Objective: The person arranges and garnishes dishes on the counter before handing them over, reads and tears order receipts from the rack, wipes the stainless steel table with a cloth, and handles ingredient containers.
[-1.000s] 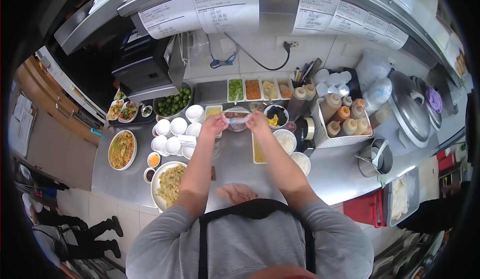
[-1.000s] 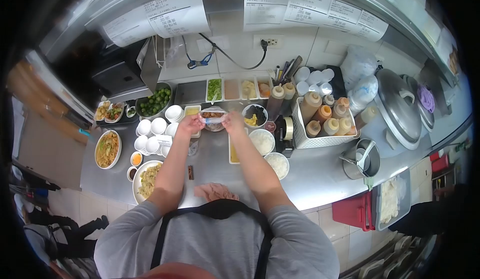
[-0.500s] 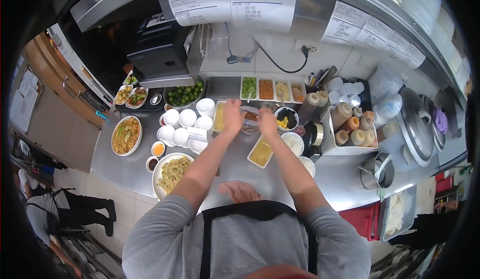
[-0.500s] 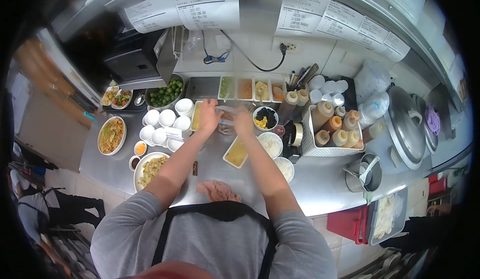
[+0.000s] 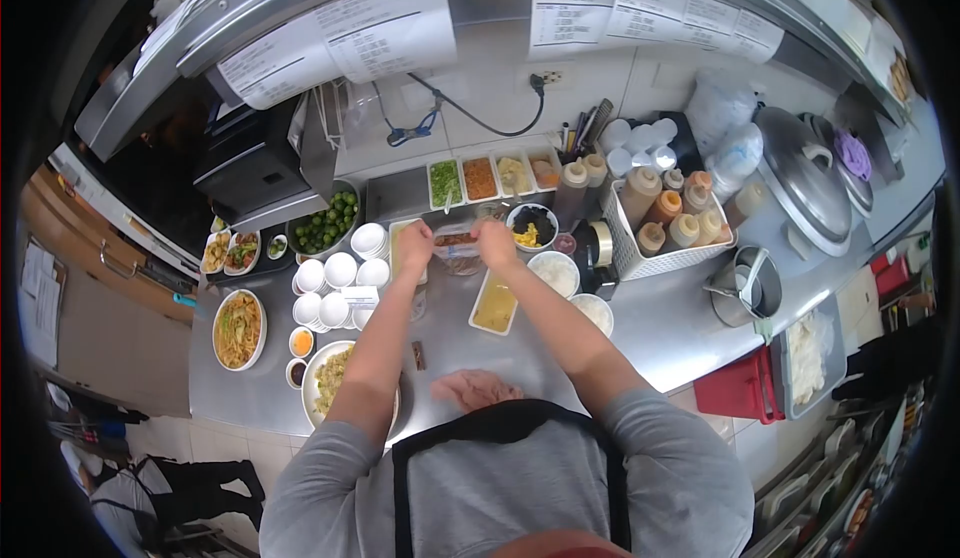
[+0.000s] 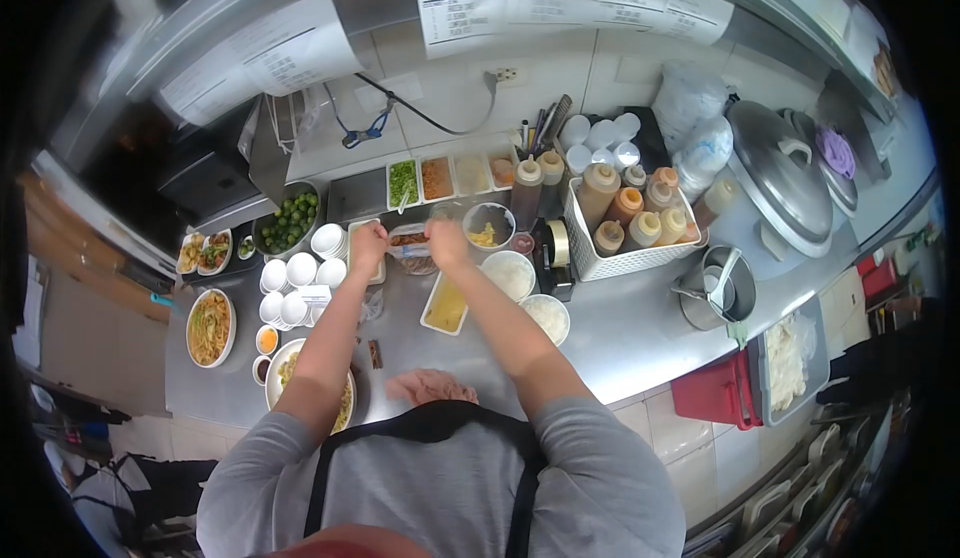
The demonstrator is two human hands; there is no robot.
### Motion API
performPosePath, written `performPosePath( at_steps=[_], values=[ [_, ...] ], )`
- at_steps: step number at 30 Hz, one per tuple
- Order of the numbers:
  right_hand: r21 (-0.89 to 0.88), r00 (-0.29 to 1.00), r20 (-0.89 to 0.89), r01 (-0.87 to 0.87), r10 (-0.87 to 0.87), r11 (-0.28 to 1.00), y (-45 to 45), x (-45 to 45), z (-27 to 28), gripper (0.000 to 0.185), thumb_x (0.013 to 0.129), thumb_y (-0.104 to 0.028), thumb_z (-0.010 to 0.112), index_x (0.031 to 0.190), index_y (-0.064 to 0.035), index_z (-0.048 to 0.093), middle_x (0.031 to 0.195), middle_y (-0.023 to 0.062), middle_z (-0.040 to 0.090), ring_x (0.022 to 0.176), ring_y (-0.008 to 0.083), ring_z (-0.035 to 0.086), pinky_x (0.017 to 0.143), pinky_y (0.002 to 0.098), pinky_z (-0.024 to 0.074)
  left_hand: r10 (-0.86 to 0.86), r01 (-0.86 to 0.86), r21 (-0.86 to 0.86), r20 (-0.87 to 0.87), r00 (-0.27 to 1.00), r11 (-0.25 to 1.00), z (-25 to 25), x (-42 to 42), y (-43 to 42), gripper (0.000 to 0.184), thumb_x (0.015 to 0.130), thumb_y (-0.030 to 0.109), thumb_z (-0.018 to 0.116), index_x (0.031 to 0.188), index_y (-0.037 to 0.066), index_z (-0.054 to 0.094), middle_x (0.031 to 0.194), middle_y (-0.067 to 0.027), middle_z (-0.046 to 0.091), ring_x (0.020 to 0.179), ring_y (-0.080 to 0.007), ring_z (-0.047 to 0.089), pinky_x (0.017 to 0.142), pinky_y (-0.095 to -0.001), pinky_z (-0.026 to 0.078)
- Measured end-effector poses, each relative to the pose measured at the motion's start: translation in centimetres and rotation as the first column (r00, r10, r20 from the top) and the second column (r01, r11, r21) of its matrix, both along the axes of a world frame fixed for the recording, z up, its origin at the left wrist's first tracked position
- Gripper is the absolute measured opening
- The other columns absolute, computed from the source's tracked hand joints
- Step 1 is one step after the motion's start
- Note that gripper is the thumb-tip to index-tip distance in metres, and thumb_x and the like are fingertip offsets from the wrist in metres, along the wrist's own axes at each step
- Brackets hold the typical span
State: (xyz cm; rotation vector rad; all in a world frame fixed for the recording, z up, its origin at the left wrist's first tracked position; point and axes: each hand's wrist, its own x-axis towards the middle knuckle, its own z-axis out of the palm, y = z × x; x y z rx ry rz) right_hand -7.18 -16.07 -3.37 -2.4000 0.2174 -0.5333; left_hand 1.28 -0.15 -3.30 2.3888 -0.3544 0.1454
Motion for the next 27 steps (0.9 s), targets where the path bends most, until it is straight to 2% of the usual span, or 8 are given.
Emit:
performPosePath(
  at_steps=[1, 3, 6, 10, 12, 21, 25, 27],
  values=[
    [0.003, 1.0, 0.002, 0.008, -0.008, 1.0, 0.2, -0.1, 0.1, 0.009, 0.065, -0.002, 0.055, 0.07, -0.0057, 0.061, 0.075, 0.0192, 0.059, 0.075, 0.0323, 0.059, 0.067, 0.0401, 0.0475, -0.008, 0.008, 0.003, 0.002, 1.0, 1.0, -0.2, 0.2, 0.0, 0.004, 0.064, 0.004, 0.057, 0.06, 0.005, 0.058, 0.063, -0.0135, 0.06, 0.063, -0.0274, 0.06, 0.056, -0.0342, 0.046],
    [-0.185, 0.998, -0.062, 0.016, -0.028, 0.983, 0.8, -0.3, 0.5, 0.011, 0.065, -0.002, 0.055, 0.072, -0.0056, 0.063, 0.079, 0.0188, 0.06, 0.076, 0.0325, 0.059, 0.069, 0.0392, 0.0483, -0.047, 0.033, 0.133, 0.104, 0.994, 0.991, -0.1, -0.1, 0.3, 0.005, 0.063, 0.003, 0.057, 0.061, 0.006, 0.061, 0.064, -0.0137, 0.061, 0.063, -0.0274, 0.06, 0.059, -0.0343, 0.047],
    [-0.034, 0.986, -0.134, 0.091, -0.095, 0.995, 1.8, -0.5, 1.6, 0.009, 0.065, -0.002, 0.055, 0.07, -0.0024, 0.062, 0.082, 0.0201, 0.059, 0.08, 0.0333, 0.059, 0.071, 0.0385, 0.0486, -0.046, 0.029, 0.205, 0.077, 0.996, 0.978, 0.9, -1.2, 0.1, 0.01, 0.063, 0.002, 0.056, 0.064, 0.007, 0.065, 0.067, -0.014, 0.062, 0.065, -0.0278, 0.061, 0.062, -0.0352, 0.048],
    [-0.106, 0.977, -0.205, 0.035, -0.056, 0.994, 2.3, -0.3, 2.0, 0.01, 0.067, -0.002, 0.053, 0.071, 0.001, 0.061, 0.082, 0.0199, 0.06, 0.074, 0.0326, 0.061, 0.069, 0.0388, 0.0498, -0.031, 0.001, 0.268, 0.107, 0.994, 0.963, 2.2, -2.7, -0.9, 0.014, 0.063, 0.0, 0.055, 0.067, 0.008, 0.066, 0.069, -0.0149, 0.062, 0.068, -0.0287, 0.061, 0.065, -0.0367, 0.048],
    [-0.176, 0.998, -0.06, -0.019, 0.008, 0.984, 2.3, 0.3, 1.5, 0.01, 0.067, -0.002, 0.054, 0.074, 0.0031, 0.059, 0.09, 0.0222, 0.056, 0.082, 0.0329, 0.059, 0.071, 0.0388, 0.0488, -0.006, -0.006, 0.224, 0.053, 0.999, 0.975, 2.3, -2.6, -1.1, 0.015, 0.063, 0.0, 0.055, 0.069, 0.007, 0.067, 0.073, -0.016, 0.062, 0.073, -0.0287, 0.061, 0.068, -0.0366, 0.048],
    [-0.484, 0.999, -0.006, -0.035, 0.037, 0.874, 1.6, 2.7, 2.7, 0.014, 0.069, -0.008, 0.054, 0.073, -0.0018, 0.065, 0.09, 0.012, 0.058, 0.089, 0.0263, 0.055, 0.069, 0.0326, 0.0503, -0.057, 0.021, 0.27, 0.128, 0.99, 0.963, 3.2, -0.3, -1.3, 0.014, 0.066, 0.001, 0.057, 0.076, 0.004, 0.066, 0.09, -0.0188, 0.058, 0.08, -0.0343, 0.059, 0.072, -0.0417, 0.047],
    [-0.536, 0.998, 0.004, -0.047, 0.059, 0.843, 1.0, 3.5, 2.3, 0.013, 0.068, -0.005, 0.053, 0.072, -0.0015, 0.064, 0.088, 0.0108, 0.056, 0.089, 0.0246, 0.054, 0.07, 0.0303, 0.0494, -0.082, 0.052, 0.254, 0.11, 0.991, 0.966, 3.2, -0.1, -1.5, 0.014, 0.067, 0.002, 0.056, 0.077, 0.004, 0.065, 0.094, -0.0189, 0.055, 0.081, -0.0355, 0.058, 0.072, -0.0431, 0.046],
    [-0.528, 1.0, 0.022, 0.011, 0.001, 0.849, 1.2, 3.5, 2.4, 0.013, 0.068, -0.007, 0.053, 0.073, -0.0033, 0.064, 0.087, 0.0099, 0.056, 0.088, 0.0239, 0.053, 0.069, 0.0314, 0.0486, -0.072, 0.038, 0.321, 0.096, 0.993, 0.946, 3.1, -0.4, -1.5, 0.014, 0.068, 0.004, 0.056, 0.078, 0.004, 0.065, 0.093, -0.0193, 0.055, 0.083, -0.0349, 0.058, 0.073, -0.0434, 0.046]
  ],
)
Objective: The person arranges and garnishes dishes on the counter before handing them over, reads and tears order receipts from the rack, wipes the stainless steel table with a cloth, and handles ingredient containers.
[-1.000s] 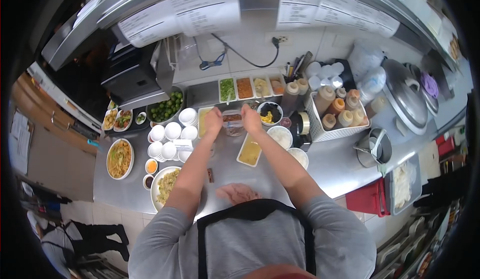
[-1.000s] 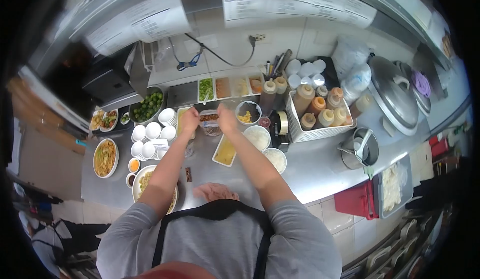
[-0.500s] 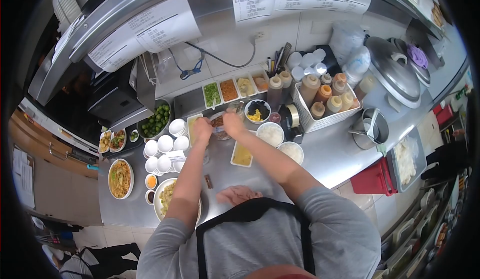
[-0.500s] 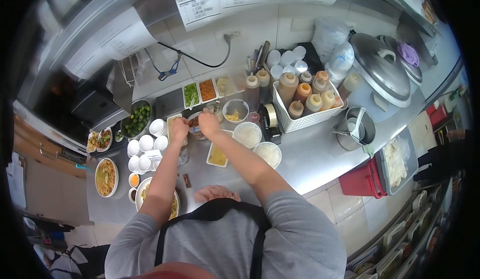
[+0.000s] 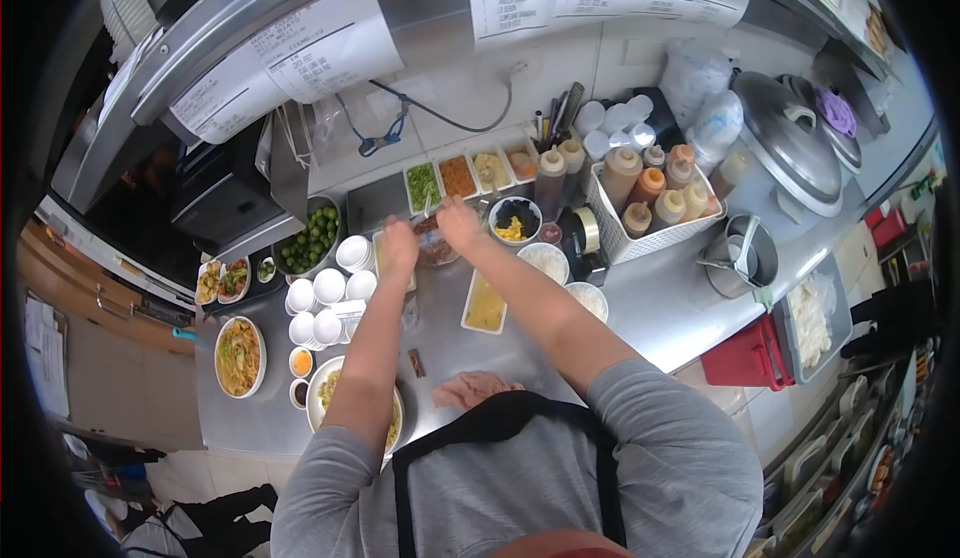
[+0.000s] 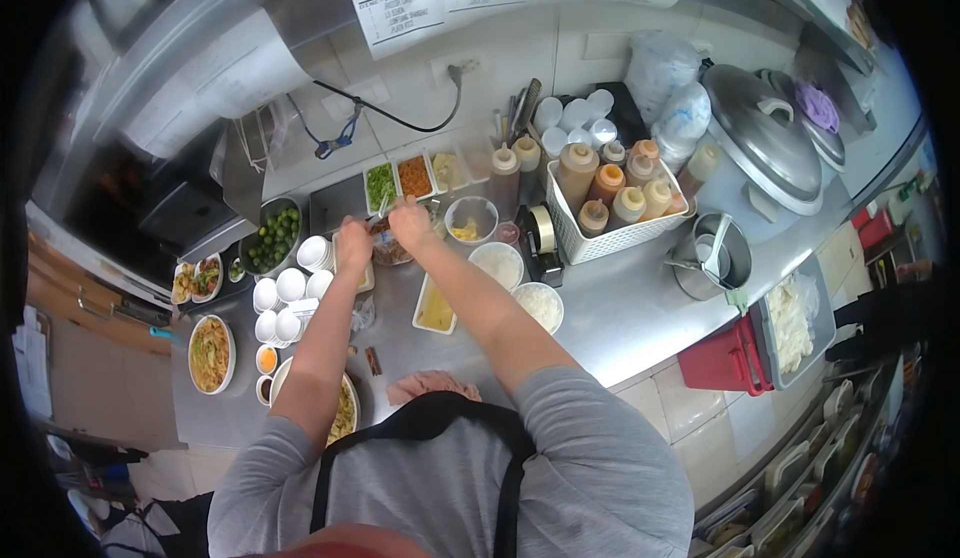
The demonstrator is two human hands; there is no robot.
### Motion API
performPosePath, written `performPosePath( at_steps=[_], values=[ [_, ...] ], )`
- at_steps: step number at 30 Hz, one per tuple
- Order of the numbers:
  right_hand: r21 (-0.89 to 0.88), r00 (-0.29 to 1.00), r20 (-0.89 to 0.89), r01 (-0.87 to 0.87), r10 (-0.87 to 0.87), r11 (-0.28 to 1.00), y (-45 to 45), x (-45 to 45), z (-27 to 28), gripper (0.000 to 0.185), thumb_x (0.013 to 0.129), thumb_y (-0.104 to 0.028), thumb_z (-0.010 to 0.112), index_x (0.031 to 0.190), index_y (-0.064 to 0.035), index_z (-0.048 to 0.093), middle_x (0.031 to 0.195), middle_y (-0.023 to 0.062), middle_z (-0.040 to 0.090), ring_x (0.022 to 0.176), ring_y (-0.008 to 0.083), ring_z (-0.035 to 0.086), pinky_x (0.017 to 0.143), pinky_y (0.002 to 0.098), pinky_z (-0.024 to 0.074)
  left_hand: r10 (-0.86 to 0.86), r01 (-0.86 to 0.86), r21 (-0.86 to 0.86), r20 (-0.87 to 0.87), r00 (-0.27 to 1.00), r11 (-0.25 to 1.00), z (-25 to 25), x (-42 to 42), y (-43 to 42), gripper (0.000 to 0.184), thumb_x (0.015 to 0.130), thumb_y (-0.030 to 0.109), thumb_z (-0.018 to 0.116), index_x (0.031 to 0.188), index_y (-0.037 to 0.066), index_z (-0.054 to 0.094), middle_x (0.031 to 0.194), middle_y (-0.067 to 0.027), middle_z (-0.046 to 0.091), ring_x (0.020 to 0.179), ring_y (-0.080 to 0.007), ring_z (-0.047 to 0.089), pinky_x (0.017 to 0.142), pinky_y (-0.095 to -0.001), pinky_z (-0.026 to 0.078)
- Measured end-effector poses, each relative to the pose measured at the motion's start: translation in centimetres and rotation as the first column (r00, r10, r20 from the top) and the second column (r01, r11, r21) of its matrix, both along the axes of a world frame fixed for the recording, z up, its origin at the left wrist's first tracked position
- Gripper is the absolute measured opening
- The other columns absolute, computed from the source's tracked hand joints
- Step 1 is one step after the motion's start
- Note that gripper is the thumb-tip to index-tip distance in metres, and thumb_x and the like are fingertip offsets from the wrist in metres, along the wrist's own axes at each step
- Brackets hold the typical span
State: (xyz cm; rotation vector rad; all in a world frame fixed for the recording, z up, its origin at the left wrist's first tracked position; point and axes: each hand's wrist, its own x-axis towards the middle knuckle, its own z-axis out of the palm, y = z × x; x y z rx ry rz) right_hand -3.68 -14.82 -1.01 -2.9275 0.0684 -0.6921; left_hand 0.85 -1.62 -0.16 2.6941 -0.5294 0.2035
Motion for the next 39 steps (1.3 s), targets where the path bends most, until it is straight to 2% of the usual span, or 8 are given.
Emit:
performPosePath(
  at_steps=[8, 12, 17, 22, 26, 29, 30, 39],
  values=[
    [0.02, 0.994, 0.038, -0.106, 0.105, 0.994, 0.1, -1.9, 1.7, 0.016, 0.069, -0.011, 0.052, 0.077, -0.0114, 0.066, 0.099, 0.0077, 0.053, 0.097, 0.0249, 0.046, 0.078, 0.036, 0.0408, -0.128, 0.152, -0.102, 0.211, 0.969, 0.983, 0.9, -1.8, 0.8, 0.016, 0.074, 0.017, 0.058, 0.081, 0.005, 0.066, 0.101, -0.0166, 0.054, 0.092, -0.0347, 0.049, 0.084, -0.0423, 0.039],
    [-0.123, 0.969, -0.207, -0.162, 0.134, 0.979, -1.0, -3.5, 2.1, 0.026, 0.067, -0.01, 0.054, 0.092, -0.0104, 0.063, 0.104, 0.0106, 0.051, 0.099, 0.0265, 0.045, 0.08, 0.0381, 0.0407, -0.159, 0.15, 0.069, 0.153, 0.975, 0.986, -0.9, -1.6, 1.5, 0.016, 0.075, 0.018, 0.057, 0.084, 0.008, 0.067, 0.107, -0.0166, 0.053, 0.098, -0.0326, 0.048, 0.085, -0.0415, 0.038],
    [0.182, 0.954, 0.125, -0.293, 0.273, 0.939, 0.2, -6.4, 3.9, 0.025, 0.065, -0.004, 0.056, 0.089, -0.0057, 0.064, 0.108, 0.0133, 0.051, 0.1, 0.0312, 0.047, 0.082, 0.0406, 0.0409, -0.018, 0.082, -0.198, 0.303, 0.953, 0.977, 1.1, -4.2, 3.5, 0.015, 0.077, 0.018, 0.057, 0.08, 0.008, 0.067, 0.106, -0.0153, 0.056, 0.103, -0.0296, 0.047, 0.084, -0.0393, 0.04],
    [0.22, 0.867, -0.153, -0.438, 0.475, 0.872, 2.8, -12.2, 2.3, 0.022, 0.072, -0.02, 0.061, 0.093, -0.0114, 0.064, 0.107, 0.0091, 0.055, 0.104, 0.0263, 0.048, 0.087, 0.0429, 0.0378, -0.094, 0.066, -0.377, -0.057, 0.994, 0.924, 6.7, -8.5, 6.2, 0.014, 0.076, 0.015, 0.058, 0.072, 0.002, 0.064, 0.094, -0.014, 0.059, 0.086, -0.0309, 0.055, 0.076, -0.0364, 0.044],
    [0.119, 0.798, -0.201, -0.556, 0.569, 0.822, 4.6, -15.2, 1.5, 0.028, 0.075, -0.031, 0.059, 0.096, -0.0126, 0.062, 0.107, 0.0058, 0.054, 0.105, 0.0244, 0.046, 0.092, 0.0504, 0.0305, -0.111, 0.281, -0.622, 0.297, 0.948, 0.731, 11.0, -11.2, 6.5, 0.007, 0.074, 0.006, 0.059, 0.077, 0.002, 0.062, 0.093, -0.0131, 0.059, 0.082, -0.0303, 0.057, 0.072, -0.0357, 0.045],
    [0.081, 0.813, -0.313, -0.492, 0.491, 0.867, 5.2, -16.4, 1.5, 0.025, 0.076, -0.032, 0.058, 0.093, -0.0143, 0.064, 0.108, 0.0028, 0.056, 0.115, 0.023, 0.042, 0.099, 0.0538, 0.0209, -0.091, 0.269, -0.779, 0.265, 0.96, 0.567, 16.1, -11.2, 7.6, 0.015, 0.073, 0.003, 0.057, 0.087, 0.002, 0.062, 0.09, -0.0123, 0.06, 0.082, -0.0227, 0.06, 0.069, -0.0302, 0.046],
    [0.052, 0.797, -0.395, -0.478, 0.458, 0.877, 4.8, -16.5, 1.3, 0.024, 0.075, -0.031, 0.059, 0.092, -0.0147, 0.064, 0.107, 0.0017, 0.056, 0.115, 0.0219, 0.041, 0.1, 0.0539, 0.0203, -0.029, 0.179, -0.773, 0.203, 0.979, 0.609, 17.7, -10.5, 8.2, 0.011, 0.077, 0.006, 0.06, 0.088, 0.003, 0.061, 0.094, -0.0022, 0.059, 0.085, -0.0083, 0.054, 0.069, -0.0224, 0.044],
    [-0.065, 0.786, -0.442, -0.507, 0.431, 0.859, 2.0, -19.4, 1.3, 0.016, 0.074, -0.02, 0.058, 0.088, -0.0134, 0.063, 0.1, 0.0027, 0.058, 0.106, 0.0193, 0.049, 0.098, 0.0511, 0.0256, -0.117, 0.532, -0.836, 0.519, 0.847, 0.136, 30.1, -6.0, 9.9, 0.014, 0.08, 0.011, 0.06, 0.09, 0.003, 0.054, 0.107, -0.0126, 0.058, 0.096, -0.0146, 0.054, 0.083, -0.0252, 0.041]
  ],
)
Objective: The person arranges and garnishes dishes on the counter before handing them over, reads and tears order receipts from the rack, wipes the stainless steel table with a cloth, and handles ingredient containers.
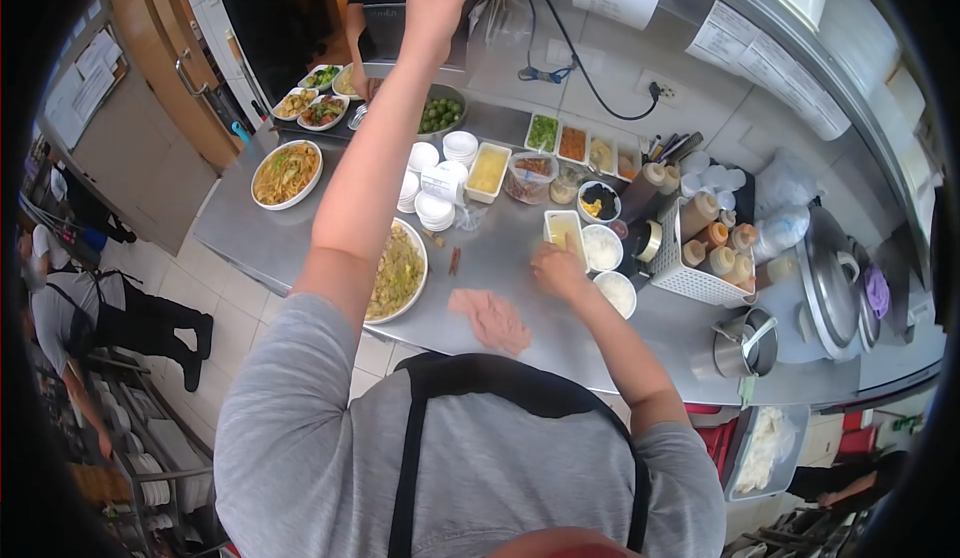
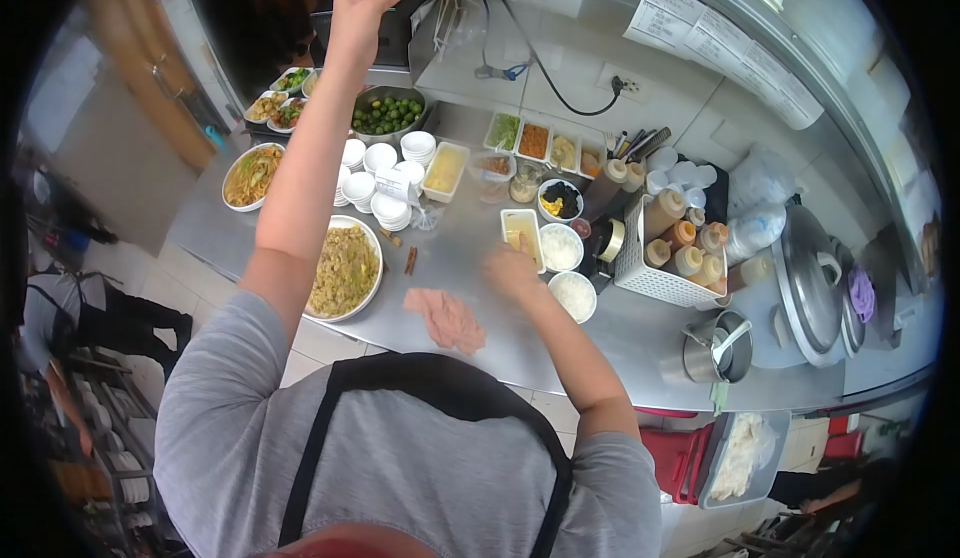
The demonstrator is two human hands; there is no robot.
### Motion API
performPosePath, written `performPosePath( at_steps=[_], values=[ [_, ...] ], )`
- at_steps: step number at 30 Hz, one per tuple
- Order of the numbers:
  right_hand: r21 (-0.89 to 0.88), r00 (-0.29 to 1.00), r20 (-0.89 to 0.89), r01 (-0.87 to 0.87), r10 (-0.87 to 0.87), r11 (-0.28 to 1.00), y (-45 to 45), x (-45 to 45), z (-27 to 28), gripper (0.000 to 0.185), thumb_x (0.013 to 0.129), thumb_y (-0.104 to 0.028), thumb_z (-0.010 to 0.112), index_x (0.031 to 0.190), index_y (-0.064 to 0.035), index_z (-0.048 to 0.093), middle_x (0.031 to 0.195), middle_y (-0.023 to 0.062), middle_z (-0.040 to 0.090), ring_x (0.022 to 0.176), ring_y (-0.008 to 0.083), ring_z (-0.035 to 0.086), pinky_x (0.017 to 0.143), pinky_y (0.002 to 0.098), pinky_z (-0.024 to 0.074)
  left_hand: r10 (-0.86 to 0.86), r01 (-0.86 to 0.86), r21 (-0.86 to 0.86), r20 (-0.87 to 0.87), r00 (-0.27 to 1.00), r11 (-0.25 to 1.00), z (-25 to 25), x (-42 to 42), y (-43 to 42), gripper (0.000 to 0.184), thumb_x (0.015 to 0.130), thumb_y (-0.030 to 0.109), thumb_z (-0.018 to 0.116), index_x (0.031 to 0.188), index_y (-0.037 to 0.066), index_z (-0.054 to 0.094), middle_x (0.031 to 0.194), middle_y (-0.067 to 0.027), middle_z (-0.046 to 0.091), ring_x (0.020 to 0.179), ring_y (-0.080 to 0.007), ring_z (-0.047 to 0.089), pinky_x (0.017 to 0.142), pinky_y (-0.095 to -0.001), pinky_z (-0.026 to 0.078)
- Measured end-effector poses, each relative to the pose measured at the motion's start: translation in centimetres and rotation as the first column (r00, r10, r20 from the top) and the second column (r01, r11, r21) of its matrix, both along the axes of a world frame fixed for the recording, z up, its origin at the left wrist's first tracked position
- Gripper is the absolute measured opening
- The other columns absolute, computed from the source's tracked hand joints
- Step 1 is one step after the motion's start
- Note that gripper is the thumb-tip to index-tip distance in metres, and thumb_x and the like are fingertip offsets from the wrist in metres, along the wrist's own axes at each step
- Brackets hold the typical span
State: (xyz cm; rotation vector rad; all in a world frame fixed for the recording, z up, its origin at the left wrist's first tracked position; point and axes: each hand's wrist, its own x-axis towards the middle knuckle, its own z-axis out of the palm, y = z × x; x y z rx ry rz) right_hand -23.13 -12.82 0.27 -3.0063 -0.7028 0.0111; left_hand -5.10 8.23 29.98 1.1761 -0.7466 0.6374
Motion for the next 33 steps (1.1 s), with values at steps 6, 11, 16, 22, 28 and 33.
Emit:
performPosePath(
  at_steps=[6, 11, 16, 22, 28, 33],
  values=[
    [0.295, 1.0, 0.01, -0.025, 0.023, 0.955, 3.6, -1.1, -1.5, 0.016, 0.072, -0.018, 0.059, 0.086, -0.0109, 0.062, 0.089, 0.0078, 0.058, 0.093, 0.0227, 0.055, 0.09, 0.0401, 0.0362, -0.111, 0.114, 0.007, -0.191, 0.975, 0.993, 0.7, -1.1, -0.3, 0.009, 0.077, 0.007, 0.061, 0.08, 0.009, 0.053, 0.074, 0.0027, 0.055, 0.067, -0.0046, 0.048, 0.061, -0.0177, 0.037],
    [0.524, 0.988, -0.071, -0.08, 0.138, 0.848, 7.9, -5.3, -6.2, 0.019, 0.071, -0.019, 0.059, 0.087, -0.0102, 0.063, 0.086, 0.0089, 0.059, 0.088, 0.0257, 0.056, 0.078, 0.0357, 0.0433, -0.094, 0.105, 0.03, -0.257, 0.962, 0.994, 0.1, -2.2, 0.2, 0.009, 0.077, 0.008, 0.062, 0.079, 0.009, 0.053, 0.073, 0.0026, 0.055, 0.068, -0.005, 0.049, 0.062, -0.019, 0.038],
    [0.587, 0.802, -0.593, 0.375, 0.067, 0.717, 5.8, -5.7, -3.6, 0.017, 0.066, -0.011, 0.056, 0.079, -0.0046, 0.065, 0.08, 0.0137, 0.062, 0.077, 0.0285, 0.059, 0.068, 0.0358, 0.0458, -0.017, 0.06, 0.165, -0.246, 0.969, 0.984, -0.5, -4.6, 2.8, 0.009, 0.078, 0.009, 0.061, 0.084, 0.009, 0.055, 0.088, -0.0049, 0.064, 0.08, -0.0088, 0.056, 0.066, -0.0212, 0.04],
    [0.68, 0.963, -0.269, 0.208, -0.025, 0.704, 3.1, 0.0, 0.4, 0.014, 0.067, -0.002, 0.05, 0.073, 0.0009, 0.062, 0.068, 0.0185, 0.059, 0.074, 0.0303, 0.06, 0.066, 0.0405, 0.046, 0.167, 0.01, 0.491, -0.315, 0.934, 0.871, -8.7, -8.8, 6.3, 0.017, 0.079, 0.013, 0.061, 0.093, 0.004, 0.058, 0.101, -0.008, 0.061, 0.088, -0.0125, 0.056, 0.078, -0.0243, 0.042],
    [0.2, 0.961, 0.179, 0.173, -0.21, 0.964, 6.4, 3.6, -2.0, 0.021, 0.069, -0.011, 0.055, 0.087, -0.0011, 0.06, 0.09, 0.0169, 0.059, 0.09, 0.0307, 0.055, 0.08, 0.0436, 0.0396, 0.245, 0.277, 0.596, -0.646, 0.723, 0.753, -20.5, -15.4, 8.8, 0.019, 0.08, 0.016, 0.06, 0.093, 0.003, 0.059, 0.088, -0.0021, 0.061, 0.083, -0.0092, 0.055, 0.075, -0.0232, 0.042],
    [0.376, 0.888, 0.351, 0.156, -0.296, 0.913, 8.4, 3.7, -9.6, 0.045, 0.074, -0.028, 0.053, 0.114, -0.0051, 0.049, 0.125, 0.0185, 0.04, 0.12, 0.0328, 0.032, 0.096, 0.049, 0.023, 0.603, -0.106, 0.744, -0.438, 0.667, 0.659, -25.1, -17.9, 16.2, 0.021, 0.075, 0.011, 0.063, 0.091, -0.001, 0.06, 0.084, -0.0106, 0.063, 0.078, -0.0165, 0.061, 0.069, -0.0279, 0.047]
  ],
)
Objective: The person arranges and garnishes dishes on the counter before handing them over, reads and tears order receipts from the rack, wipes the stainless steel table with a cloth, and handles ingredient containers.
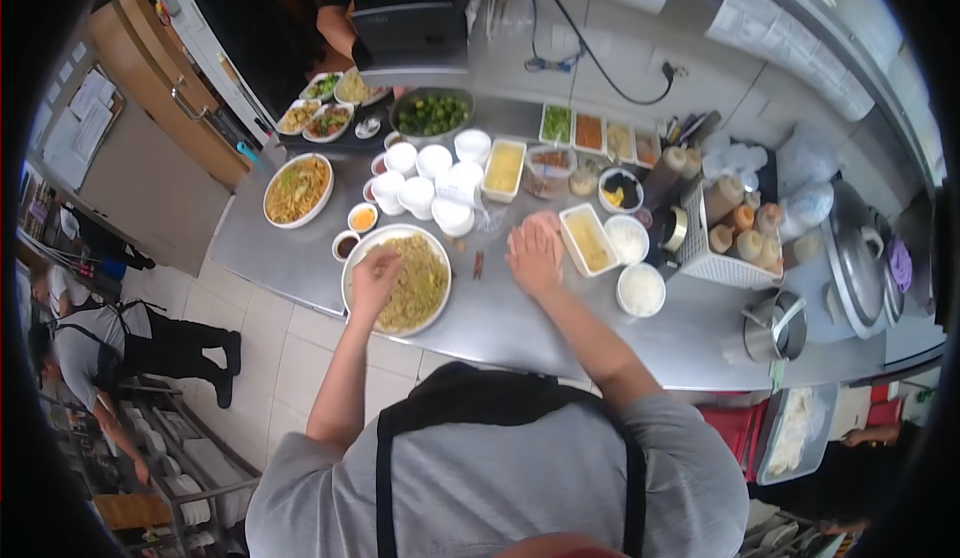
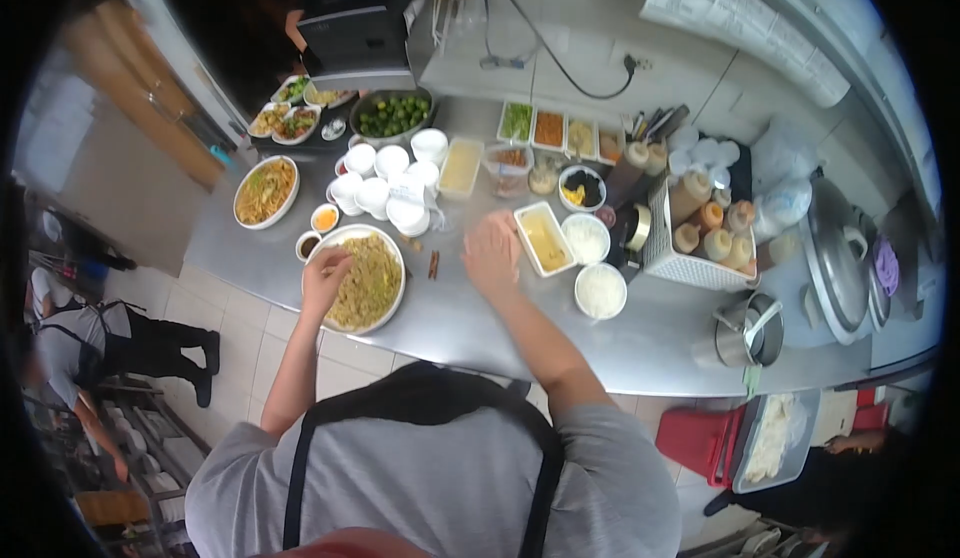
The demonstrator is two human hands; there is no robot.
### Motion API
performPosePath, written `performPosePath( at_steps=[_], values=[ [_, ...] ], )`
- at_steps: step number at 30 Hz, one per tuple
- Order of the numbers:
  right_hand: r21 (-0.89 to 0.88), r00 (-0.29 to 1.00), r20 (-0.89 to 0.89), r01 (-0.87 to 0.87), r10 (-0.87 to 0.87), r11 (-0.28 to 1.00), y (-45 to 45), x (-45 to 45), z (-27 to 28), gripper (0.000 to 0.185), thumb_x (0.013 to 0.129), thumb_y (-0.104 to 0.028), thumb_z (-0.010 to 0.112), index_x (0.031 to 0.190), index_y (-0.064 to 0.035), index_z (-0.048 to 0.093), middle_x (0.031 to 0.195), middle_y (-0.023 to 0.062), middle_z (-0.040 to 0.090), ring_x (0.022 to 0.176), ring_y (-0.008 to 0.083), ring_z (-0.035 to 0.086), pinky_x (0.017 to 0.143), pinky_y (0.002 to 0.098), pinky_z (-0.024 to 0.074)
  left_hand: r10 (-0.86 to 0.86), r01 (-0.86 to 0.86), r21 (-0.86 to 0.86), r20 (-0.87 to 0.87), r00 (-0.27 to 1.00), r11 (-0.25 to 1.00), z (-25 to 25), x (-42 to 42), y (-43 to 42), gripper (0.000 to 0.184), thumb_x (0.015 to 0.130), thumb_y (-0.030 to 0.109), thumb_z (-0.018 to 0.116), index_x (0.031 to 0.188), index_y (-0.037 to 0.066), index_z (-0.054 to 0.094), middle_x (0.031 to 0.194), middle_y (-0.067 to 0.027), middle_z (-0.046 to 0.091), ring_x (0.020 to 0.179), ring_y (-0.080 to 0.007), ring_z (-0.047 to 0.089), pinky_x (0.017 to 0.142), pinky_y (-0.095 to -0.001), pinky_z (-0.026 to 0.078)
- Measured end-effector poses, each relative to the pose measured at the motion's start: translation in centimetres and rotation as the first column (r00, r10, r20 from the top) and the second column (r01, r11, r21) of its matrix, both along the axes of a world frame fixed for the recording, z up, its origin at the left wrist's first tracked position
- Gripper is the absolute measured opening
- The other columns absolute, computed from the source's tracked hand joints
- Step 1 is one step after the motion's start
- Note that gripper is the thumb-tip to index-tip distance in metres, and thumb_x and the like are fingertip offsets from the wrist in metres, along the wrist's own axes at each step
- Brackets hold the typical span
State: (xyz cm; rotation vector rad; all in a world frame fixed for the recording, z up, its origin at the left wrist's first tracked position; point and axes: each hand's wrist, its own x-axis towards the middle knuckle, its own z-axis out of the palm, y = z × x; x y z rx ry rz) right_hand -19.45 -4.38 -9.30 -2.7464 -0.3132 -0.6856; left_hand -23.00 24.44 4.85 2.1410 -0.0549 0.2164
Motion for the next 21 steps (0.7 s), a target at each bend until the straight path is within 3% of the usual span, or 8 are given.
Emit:
performPosePath(
  at_steps=[5, 7, 10, 12, 14, 15, 17, 21],
  values=[
    [-0.083, 0.973, -0.173, -0.168, 0.152, 0.982, 0.0, -5.6, 2.3, 0.051, 0.078, -0.029, 0.049, 0.124, -0.0077, 0.041, 0.13, 0.0183, 0.035, 0.122, 0.0335, 0.03, 0.099, 0.0476, 0.0217, 0.306, -0.3, 0.303, 0.026, 0.952, 0.905, -5.9, -3.1, 13.8, 0.02, 0.076, 0.017, 0.062, 0.084, -0.002, 0.059, 0.067, -0.0111, 0.061, 0.06, -0.0191, 0.059, 0.058, -0.0311, 0.048],
    [-0.077, 0.942, -0.137, -0.319, 0.306, 0.945, 0.1, -10.4, 4.1, 0.05, 0.075, -0.028, 0.053, 0.119, -0.0074, 0.043, 0.124, 0.017, 0.039, 0.114, 0.0319, 0.036, 0.094, 0.0466, 0.0257, 0.305, -0.431, -0.075, -0.599, 0.74, 0.899, -6.2, -5.1, 15.4, 0.028, 0.079, 0.023, 0.061, 0.095, 0.001, 0.056, 0.077, -0.0095, 0.06, 0.068, -0.0179, 0.06, 0.063, -0.0311, 0.05],
    [-0.016, 0.872, -0.145, -0.475, 0.468, 0.88, -3.2, -13.7, 2.7, 0.048, 0.071, -0.027, 0.058, 0.114, -0.0085, 0.048, 0.118, 0.0144, 0.043, 0.109, 0.0285, 0.04, 0.091, 0.045, 0.0291, -0.091, -0.414, -0.478, -0.732, 0.675, 0.774, -6.0, -6.9, 13.1, 0.041, 0.081, 0.025, 0.057, 0.114, 0.004, 0.045, 0.096, -0.0113, 0.058, 0.084, -0.0202, 0.059, 0.072, -0.0343, 0.05],
    [0.076, 0.789, -0.282, -0.548, 0.545, 0.833, -6.2, -15.8, 1.6, 0.043, 0.07, -0.026, 0.059, 0.11, -0.0121, 0.052, 0.117, 0.0095, 0.046, 0.11, 0.0258, 0.041, 0.09, 0.0439, 0.0301, -0.302, -0.324, -0.72, -0.593, 0.746, 0.613, -6.8, -6.8, 11.2, 0.046, 0.081, 0.023, 0.055, 0.119, 0.003, 0.038, 0.108, -0.012, 0.054, 0.099, -0.0231, 0.055, 0.08, -0.0377, 0.048],
    [0.115, 0.731, -0.415, -0.548, 0.541, 0.829, -8.8, -16.8, 2.0, 0.039, 0.068, -0.026, 0.061, 0.105, -0.0165, 0.055, 0.113, 0.0038, 0.05, 0.107, 0.0241, 0.043, 0.085, 0.0435, 0.0314, -0.269, -0.33, -0.735, -0.567, 0.779, 0.593, -9.4, -5.7, 10.4, 0.054, 0.078, 0.016, 0.056, 0.125, 0.004, 0.031, 0.118, -0.0128, 0.048, 0.103, -0.0248, 0.052, 0.084, -0.0395, 0.047],
    [-0.014, 0.865, -0.322, -0.411, 0.385, 0.912, -9.2, -17.3, 3.9, 0.043, 0.066, -0.027, 0.062, 0.107, -0.0158, 0.054, 0.114, 0.0028, 0.049, 0.109, 0.0257, 0.04, 0.085, 0.0448, 0.0301, -0.203, -0.337, -0.718, -0.551, 0.809, 0.609, -10.2, -5.2, 9.8, 0.055, 0.074, 0.008, 0.054, 0.124, 0.003, 0.031, 0.118, -0.0142, 0.047, 0.101, -0.0271, 0.053, 0.082, -0.0415, 0.049],
    [-0.051, 0.922, -0.346, -0.205, 0.175, 0.977, -9.3, -17.2, 4.2, 0.048, 0.074, -0.033, 0.057, 0.116, -0.0123, 0.048, 0.122, 0.0145, 0.04, 0.115, 0.0365, 0.033, 0.093, 0.0517, 0.0242, -0.143, -0.362, -0.641, -0.596, 0.79, 0.677, -11.2, -4.6, 10.1, 0.056, 0.066, 0.0, 0.048, 0.12, -0.002, 0.032, 0.113, -0.0179, 0.048, 0.099, -0.03, 0.054, 0.078, -0.0433, 0.051],
    [-0.025, 0.901, -0.365, -0.259, 0.232, 0.966, -4.9, -16.2, 3.2, 0.051, 0.078, -0.031, 0.054, 0.121, -0.0077, 0.041, 0.128, 0.0211, 0.032, 0.123, 0.0416, 0.023, 0.1, 0.0528, 0.0175, -0.046, -0.546, -0.58, -0.71, 0.703, 0.605, -9.1, -7.1, 10.3, 0.054, 0.06, 0.0, 0.045, 0.114, -0.004, 0.038, 0.101, -0.0188, 0.052, 0.085, -0.0274, 0.059, 0.062, -0.0368, 0.054]
  ],
)
